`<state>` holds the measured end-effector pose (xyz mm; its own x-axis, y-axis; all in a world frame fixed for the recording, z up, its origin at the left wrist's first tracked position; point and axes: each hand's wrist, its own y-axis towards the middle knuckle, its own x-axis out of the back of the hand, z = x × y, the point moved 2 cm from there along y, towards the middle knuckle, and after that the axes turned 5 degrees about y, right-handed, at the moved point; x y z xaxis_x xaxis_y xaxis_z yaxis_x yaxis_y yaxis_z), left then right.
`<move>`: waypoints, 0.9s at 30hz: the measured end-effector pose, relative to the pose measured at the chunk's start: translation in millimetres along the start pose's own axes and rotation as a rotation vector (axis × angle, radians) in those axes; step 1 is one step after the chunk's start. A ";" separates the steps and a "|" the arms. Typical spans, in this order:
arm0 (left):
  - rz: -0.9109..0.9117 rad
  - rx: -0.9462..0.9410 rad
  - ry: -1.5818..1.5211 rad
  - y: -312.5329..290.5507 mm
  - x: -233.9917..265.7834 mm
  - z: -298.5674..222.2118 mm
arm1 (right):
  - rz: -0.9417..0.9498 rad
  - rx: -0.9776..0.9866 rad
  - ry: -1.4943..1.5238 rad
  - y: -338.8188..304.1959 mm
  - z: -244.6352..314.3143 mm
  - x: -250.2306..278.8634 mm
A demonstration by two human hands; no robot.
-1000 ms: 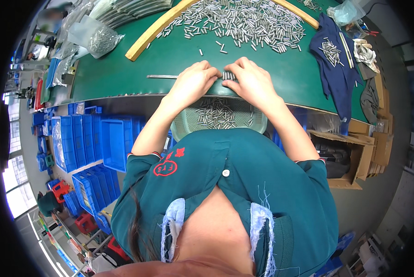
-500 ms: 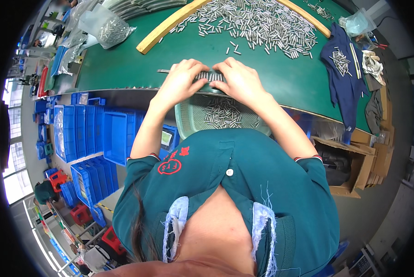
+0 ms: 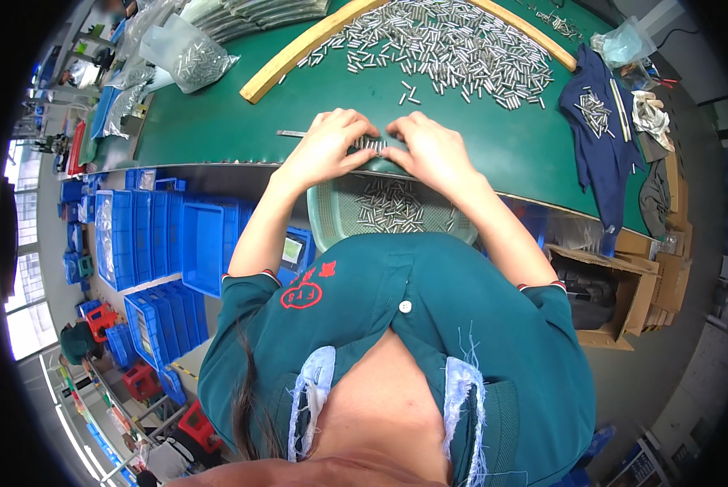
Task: The person threads small metal pins onto a thin metal rod by hand at a workbench.
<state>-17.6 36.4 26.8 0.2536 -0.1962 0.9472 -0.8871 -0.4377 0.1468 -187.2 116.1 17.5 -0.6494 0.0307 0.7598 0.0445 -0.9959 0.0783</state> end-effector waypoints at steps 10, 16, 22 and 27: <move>-0.157 0.138 -0.006 74.1 -25.2 13.2 | -0.180 -0.085 -0.218 28.4 -35.9 18.0; -0.087 0.041 -0.034 87.1 -33.0 14.1 | -0.224 -0.157 -0.253 17.4 -47.8 32.2; -0.064 0.011 -0.057 85.7 -37.4 -2.0 | -0.188 -0.178 -0.229 17.5 -46.5 37.3; -0.087 -0.054 -0.085 78.4 -36.2 1.5 | -0.151 -0.096 -0.079 11.3 -43.4 35.3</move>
<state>-95.8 7.9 3.6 0.3606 -0.2345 0.9028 -0.8791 -0.4089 0.2449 -242.5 102.2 17.1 -0.5814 0.1829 0.7928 -0.1236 -0.9830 0.1362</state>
